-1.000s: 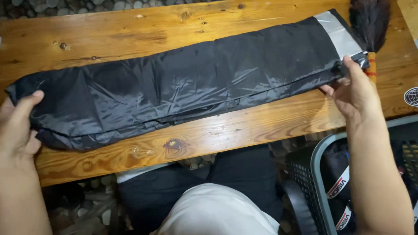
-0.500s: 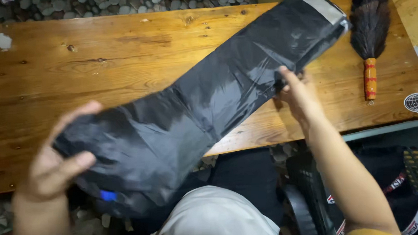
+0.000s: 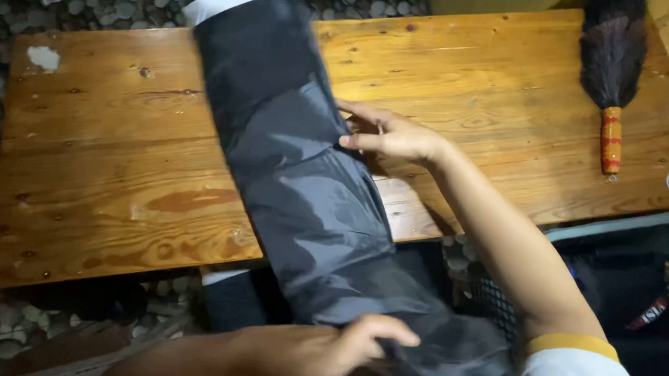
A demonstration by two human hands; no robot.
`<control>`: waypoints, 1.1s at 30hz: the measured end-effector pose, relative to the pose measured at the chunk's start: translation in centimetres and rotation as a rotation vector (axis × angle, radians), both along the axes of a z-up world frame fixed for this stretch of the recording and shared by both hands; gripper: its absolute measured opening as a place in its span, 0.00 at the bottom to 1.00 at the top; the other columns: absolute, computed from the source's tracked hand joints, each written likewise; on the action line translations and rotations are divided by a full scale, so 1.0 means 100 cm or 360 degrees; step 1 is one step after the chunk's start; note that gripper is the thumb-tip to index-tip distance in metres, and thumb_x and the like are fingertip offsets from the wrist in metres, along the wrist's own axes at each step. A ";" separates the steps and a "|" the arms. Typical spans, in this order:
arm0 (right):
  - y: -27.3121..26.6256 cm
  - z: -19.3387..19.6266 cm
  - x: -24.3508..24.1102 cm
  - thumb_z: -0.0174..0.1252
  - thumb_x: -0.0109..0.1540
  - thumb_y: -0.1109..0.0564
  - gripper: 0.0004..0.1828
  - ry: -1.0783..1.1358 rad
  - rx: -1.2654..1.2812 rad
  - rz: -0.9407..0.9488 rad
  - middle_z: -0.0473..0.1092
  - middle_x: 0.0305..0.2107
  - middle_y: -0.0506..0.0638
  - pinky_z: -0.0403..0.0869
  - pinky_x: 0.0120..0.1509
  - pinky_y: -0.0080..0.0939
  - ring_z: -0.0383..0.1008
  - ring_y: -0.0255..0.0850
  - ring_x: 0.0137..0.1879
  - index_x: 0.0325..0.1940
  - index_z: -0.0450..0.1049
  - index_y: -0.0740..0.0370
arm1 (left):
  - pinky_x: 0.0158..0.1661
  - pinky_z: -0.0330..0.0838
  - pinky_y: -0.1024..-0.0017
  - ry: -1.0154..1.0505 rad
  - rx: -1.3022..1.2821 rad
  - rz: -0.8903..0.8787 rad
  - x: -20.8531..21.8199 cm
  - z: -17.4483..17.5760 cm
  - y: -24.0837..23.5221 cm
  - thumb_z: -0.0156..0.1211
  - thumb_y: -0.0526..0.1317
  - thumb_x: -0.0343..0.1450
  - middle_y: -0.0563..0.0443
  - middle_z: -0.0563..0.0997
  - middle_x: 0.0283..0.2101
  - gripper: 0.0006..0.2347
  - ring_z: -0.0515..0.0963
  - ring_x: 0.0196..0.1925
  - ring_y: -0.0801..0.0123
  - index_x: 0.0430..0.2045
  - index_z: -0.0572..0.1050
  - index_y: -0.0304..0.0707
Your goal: The person uses a feather duster to clean a black garment laid out on a wooden table. They then fold the garment neatly into a compact rectangular shape.
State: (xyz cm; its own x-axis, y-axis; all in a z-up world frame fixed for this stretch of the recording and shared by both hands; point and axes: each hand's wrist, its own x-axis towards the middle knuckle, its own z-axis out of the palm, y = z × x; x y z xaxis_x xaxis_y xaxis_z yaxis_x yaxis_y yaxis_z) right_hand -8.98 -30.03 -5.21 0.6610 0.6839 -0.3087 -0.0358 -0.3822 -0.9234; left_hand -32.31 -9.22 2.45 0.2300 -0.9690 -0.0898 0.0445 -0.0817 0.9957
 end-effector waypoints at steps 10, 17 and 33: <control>-0.093 0.053 -0.021 0.46 0.65 0.46 0.34 -0.0006 -0.0239 -0.0422 0.72 0.63 0.53 0.73 0.68 0.43 0.75 0.43 0.62 0.75 0.61 0.57 | 0.62 0.64 0.63 -0.0338 -0.0262 0.0259 0.000 0.005 -0.088 0.48 0.51 0.66 0.36 0.74 0.35 0.40 0.80 0.45 0.49 0.71 0.38 0.34; -0.162 0.038 -0.037 0.41 0.67 0.43 0.34 0.0167 0.0451 -0.1022 0.71 0.59 0.58 0.72 0.63 0.43 0.74 0.48 0.61 0.73 0.63 0.63 | 0.42 0.68 0.64 -0.0821 -0.0538 0.0831 0.063 0.030 -0.111 0.44 0.58 0.68 0.35 0.68 0.42 0.39 0.71 0.39 0.52 0.67 0.43 0.28; -0.219 0.041 -0.029 0.50 0.46 0.16 0.54 0.0251 0.0634 -0.1764 0.79 0.49 0.47 0.82 0.57 0.38 0.82 0.38 0.55 0.62 0.77 0.56 | 0.62 0.65 0.54 -0.1256 0.0767 0.1218 0.199 0.000 -0.005 0.58 0.46 0.72 0.44 0.69 0.69 0.29 0.70 0.68 0.53 0.69 0.61 0.39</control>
